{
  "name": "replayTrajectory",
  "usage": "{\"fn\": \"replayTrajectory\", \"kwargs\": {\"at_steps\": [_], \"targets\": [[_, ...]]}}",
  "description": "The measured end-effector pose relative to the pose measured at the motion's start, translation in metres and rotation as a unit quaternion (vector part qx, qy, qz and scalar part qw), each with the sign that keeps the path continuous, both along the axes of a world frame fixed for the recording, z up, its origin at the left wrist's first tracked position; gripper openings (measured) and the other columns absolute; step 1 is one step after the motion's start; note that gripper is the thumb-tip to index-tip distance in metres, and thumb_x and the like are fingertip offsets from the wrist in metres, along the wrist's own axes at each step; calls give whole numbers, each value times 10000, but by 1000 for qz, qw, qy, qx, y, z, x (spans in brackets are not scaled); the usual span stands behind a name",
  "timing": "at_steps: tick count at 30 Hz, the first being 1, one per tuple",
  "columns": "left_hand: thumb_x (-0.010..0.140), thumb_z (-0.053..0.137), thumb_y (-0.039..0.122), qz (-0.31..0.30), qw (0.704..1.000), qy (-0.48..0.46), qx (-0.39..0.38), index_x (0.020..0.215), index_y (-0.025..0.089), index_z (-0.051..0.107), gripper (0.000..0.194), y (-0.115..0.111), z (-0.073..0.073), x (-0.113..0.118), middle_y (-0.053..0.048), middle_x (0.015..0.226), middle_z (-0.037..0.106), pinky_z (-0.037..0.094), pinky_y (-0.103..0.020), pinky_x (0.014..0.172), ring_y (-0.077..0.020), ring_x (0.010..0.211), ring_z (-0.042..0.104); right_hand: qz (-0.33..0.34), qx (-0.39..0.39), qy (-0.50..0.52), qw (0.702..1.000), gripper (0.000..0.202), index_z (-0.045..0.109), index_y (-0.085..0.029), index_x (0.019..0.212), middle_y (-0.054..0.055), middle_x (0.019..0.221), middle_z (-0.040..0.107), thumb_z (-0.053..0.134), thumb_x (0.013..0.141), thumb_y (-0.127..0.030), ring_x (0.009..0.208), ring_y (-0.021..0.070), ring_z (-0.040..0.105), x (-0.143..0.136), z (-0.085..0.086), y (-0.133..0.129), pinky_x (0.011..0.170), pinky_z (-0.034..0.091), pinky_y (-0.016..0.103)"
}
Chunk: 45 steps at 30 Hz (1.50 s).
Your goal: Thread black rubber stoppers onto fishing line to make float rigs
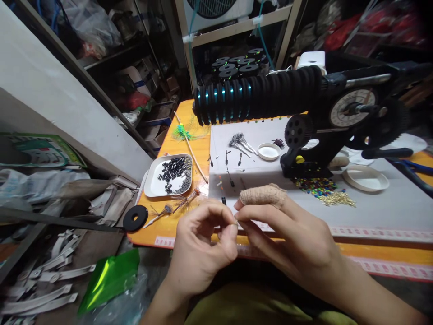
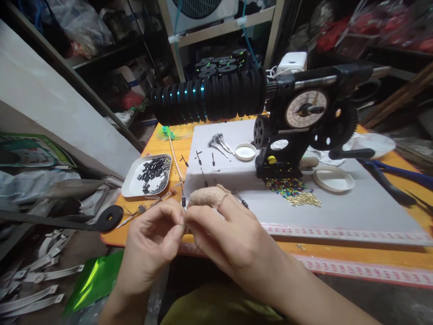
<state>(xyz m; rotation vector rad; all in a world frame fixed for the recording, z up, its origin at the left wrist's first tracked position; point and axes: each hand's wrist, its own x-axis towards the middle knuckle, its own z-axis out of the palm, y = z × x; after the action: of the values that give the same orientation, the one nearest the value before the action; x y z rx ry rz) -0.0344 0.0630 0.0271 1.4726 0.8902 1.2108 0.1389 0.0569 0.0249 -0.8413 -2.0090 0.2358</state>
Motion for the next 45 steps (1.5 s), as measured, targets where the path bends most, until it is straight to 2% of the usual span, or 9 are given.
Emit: {"fn": "replayTrajectory", "kwargs": {"at_steps": [7,13,18,25,28,31,35,39,45], "targets": [[806,622,40,23,999,-37,-24,780,214,647,177,-2,-4,2,38,755,619,500,-132,674,-76,701,581,-56,18,25,998,259,634,-146,1092,77,1033,654,610,871,-13,969,129,619,-7,-3,-11,894,505,205],[839,667,48,50,992,90,74,898,255,665,215,-12,-14,-6,26,853,667,512,-203,773,-115,810,625,-47,-91,107,989,148,647,-179,936,20,885,684,618,871,-50,832,84,645,-5,-3,-11,739,515,151],[859,660,59,61,992,92,66,892,266,673,210,-13,-17,-11,34,839,690,526,-203,809,-113,830,652,-78,-153,113,979,152,623,-213,865,-15,818,652,574,890,-71,740,70,633,-1,-4,-13,625,502,130],[853,681,109,54,992,114,16,954,261,662,184,-15,-10,-6,25,818,688,522,-133,551,-99,699,650,-65,-178,120,975,152,612,-210,863,-10,812,645,574,891,-65,727,80,626,-1,-7,-16,607,513,135],[827,683,56,50,978,172,105,994,234,668,244,-13,-10,-6,1,808,672,525,-142,525,-112,697,639,-52,-186,128,973,130,624,-199,883,7,818,644,576,897,-79,729,99,634,0,-10,-17,621,536,168],[794,668,-13,54,957,197,205,957,195,674,264,-12,-14,-6,-30,837,695,570,-203,654,-143,772,670,-38,-199,143,969,111,628,-191,893,22,824,639,571,905,-97,730,118,630,-1,-12,-18,614,545,198],[800,666,-25,79,973,129,173,982,210,681,297,-15,-24,-4,-31,911,730,584,-255,775,-157,832,709,-30,-216,152,964,118,622,-191,885,25,826,631,546,924,-111,741,127,619,-3,-11,-18,623,526,220],[803,671,-29,95,984,44,147,935,214,699,278,-18,-29,2,-15,886,723,575,-240,766,-144,836,692,-14,-237,164,957,127,626,-192,911,21,848,627,524,947,-125,755,120,619,-5,-10,-18,634,511,214],[805,715,47,116,985,3,124,846,211,711,169,-18,-29,8,-21,871,695,568,-222,741,-138,835,668,14,-264,173,949,138,620,-195,927,12,880,624,505,964,-128,769,100,611,-8,-6,-19,659,499,186]]}}
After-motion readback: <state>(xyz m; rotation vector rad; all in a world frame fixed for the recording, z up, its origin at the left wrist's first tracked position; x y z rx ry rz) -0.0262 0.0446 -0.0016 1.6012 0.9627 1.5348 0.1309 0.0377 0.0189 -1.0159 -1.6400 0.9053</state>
